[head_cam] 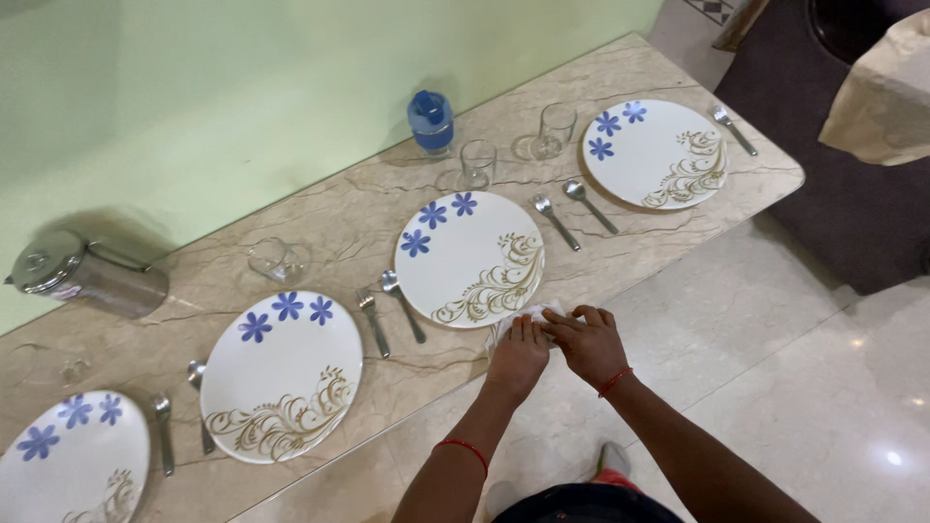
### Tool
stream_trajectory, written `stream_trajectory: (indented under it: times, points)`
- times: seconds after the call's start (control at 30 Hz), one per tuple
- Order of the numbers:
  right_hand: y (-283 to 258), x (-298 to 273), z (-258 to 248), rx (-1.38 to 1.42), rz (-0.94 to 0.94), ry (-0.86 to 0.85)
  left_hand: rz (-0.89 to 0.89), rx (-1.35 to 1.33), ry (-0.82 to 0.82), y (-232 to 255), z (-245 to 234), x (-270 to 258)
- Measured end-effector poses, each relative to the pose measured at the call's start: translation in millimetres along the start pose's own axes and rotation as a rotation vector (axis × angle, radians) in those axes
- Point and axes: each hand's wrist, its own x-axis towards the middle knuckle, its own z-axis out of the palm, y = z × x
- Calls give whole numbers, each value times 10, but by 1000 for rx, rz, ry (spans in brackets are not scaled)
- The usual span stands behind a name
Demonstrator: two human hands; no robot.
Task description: The person wipes a dining table surface with a white cloth, moving around plates, glasses, and cutlery. They repeatedly wipe different sections of the table, including areas near the wall and between place settings, then briefly adjust the plates before continuing to wipe.
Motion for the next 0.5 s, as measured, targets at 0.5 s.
stream_trajectory:
  times: [0.5]
  points:
    - [2218,22,-468,34,-7,111,-21,100,-16,1288,538,1899]
